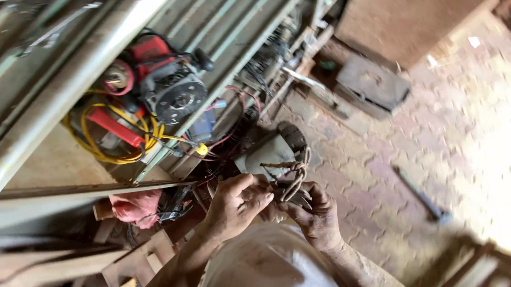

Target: The recorder is seen assembling a wooden machine by installing a cutter head, bearings, and a metal shaft into a wooden frame.

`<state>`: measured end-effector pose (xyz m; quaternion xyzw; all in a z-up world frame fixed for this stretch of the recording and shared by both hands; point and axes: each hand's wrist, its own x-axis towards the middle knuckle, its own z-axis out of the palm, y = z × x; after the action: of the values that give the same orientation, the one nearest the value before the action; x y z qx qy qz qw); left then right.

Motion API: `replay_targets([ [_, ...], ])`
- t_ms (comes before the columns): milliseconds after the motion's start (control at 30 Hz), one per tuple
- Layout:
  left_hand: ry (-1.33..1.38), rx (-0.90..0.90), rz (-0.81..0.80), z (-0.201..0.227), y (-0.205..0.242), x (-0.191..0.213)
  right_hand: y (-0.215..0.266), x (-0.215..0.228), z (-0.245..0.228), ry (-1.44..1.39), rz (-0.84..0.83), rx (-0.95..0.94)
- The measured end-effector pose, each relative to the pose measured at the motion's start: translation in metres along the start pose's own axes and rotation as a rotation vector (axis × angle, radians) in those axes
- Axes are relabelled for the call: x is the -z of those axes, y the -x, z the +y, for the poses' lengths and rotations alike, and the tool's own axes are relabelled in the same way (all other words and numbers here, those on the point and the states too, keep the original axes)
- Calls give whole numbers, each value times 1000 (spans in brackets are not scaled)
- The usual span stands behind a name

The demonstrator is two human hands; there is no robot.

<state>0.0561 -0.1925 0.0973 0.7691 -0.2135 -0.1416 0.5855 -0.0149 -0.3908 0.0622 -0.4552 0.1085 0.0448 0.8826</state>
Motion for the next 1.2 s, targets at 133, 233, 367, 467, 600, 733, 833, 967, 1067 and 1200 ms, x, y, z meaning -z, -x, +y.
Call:
replay_targets([
  [133, 11, -62, -2, 12, 19, -7, 46, 7, 35, 139, 132, 61],
  [233, -26, -43, 8, 6, 38, -14, 77, -5, 40, 142, 206, 44],
  [367, 38, 67, -161, 10, 62, -22, 118, -7, 66, 180, 292, 57],
  [467, -8, 42, -246, -4, 75, -32, 146, -8, 78, 259, 353, 94],
  [600, 169, 162, -424, -13, 86, -53, 183, 2, 82, 417, 474, 71],
  [733, 211, 322, -553, 8, 75, -82, 202, 11, 68, 634, 548, 159],
  [833, 61, 267, -579, 14, 68, -116, 210, 23, 53, 812, 610, 277],
  [967, 146, 180, -666, 16, 53, -178, 228, 60, 28, 923, 677, 258],
  [1067, 98, 366, -755, 8, 37, -238, 250, 102, 6, 988, 640, 142],
  [1200, 213, 533, -882, 6, 19, -321, 277, 158, -25, 867, 506, 233],
])
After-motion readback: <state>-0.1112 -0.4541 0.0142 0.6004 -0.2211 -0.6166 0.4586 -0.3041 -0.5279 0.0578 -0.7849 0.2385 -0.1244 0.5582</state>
